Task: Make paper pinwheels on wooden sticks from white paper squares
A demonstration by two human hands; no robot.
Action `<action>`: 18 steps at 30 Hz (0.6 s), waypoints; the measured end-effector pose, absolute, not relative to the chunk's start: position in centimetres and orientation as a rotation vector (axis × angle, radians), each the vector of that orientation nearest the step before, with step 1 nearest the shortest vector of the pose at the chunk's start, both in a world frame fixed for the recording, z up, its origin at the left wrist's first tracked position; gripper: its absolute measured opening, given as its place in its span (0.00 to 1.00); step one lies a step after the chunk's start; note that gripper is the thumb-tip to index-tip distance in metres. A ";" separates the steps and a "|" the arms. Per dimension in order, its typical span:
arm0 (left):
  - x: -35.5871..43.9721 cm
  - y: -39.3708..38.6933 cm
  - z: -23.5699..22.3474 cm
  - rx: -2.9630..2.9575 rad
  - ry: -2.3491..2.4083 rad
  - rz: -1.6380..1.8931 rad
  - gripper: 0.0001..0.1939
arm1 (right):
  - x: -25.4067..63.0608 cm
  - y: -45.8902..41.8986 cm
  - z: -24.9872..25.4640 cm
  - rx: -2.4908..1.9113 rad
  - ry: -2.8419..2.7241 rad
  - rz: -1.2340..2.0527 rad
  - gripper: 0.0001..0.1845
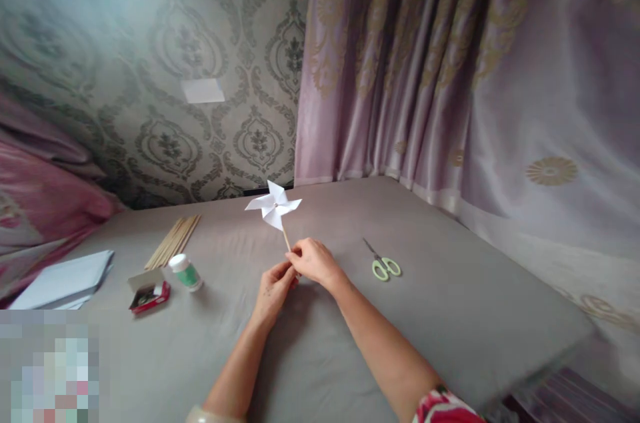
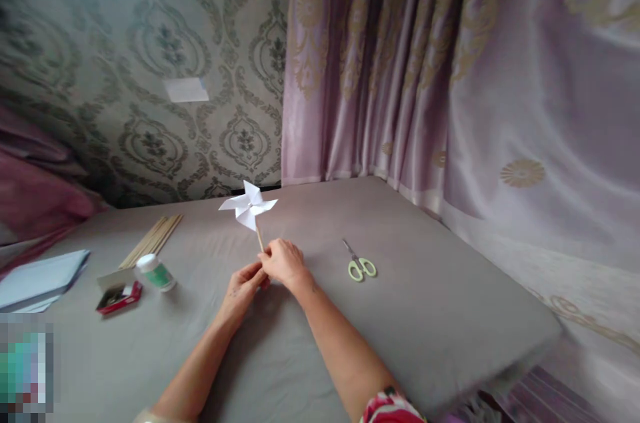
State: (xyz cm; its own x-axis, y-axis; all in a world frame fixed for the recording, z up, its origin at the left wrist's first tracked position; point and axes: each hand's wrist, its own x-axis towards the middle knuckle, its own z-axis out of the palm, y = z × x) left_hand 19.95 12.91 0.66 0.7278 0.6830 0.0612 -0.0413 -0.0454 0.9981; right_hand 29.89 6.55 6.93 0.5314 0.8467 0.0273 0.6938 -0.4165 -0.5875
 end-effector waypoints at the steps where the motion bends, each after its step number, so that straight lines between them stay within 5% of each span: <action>1: 20.0 13.0 0.7 1.512 0.555 0.637 0.25 | 29.8 6.6 6.5 -2.222 -1.217 0.360 0.14; 18: 20.4 13.9 -0.8 2.018 0.574 0.562 0.28 | 32.2 4.2 3.6 -2.063 -0.883 0.351 0.11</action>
State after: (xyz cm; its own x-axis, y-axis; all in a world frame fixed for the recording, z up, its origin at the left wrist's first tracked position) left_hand 20.44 13.86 -0.82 0.7860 0.5976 0.1585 0.1708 -0.4562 0.8734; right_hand 32.20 4.19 3.61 0.7119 0.6991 0.0665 0.4628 -0.3959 -0.7932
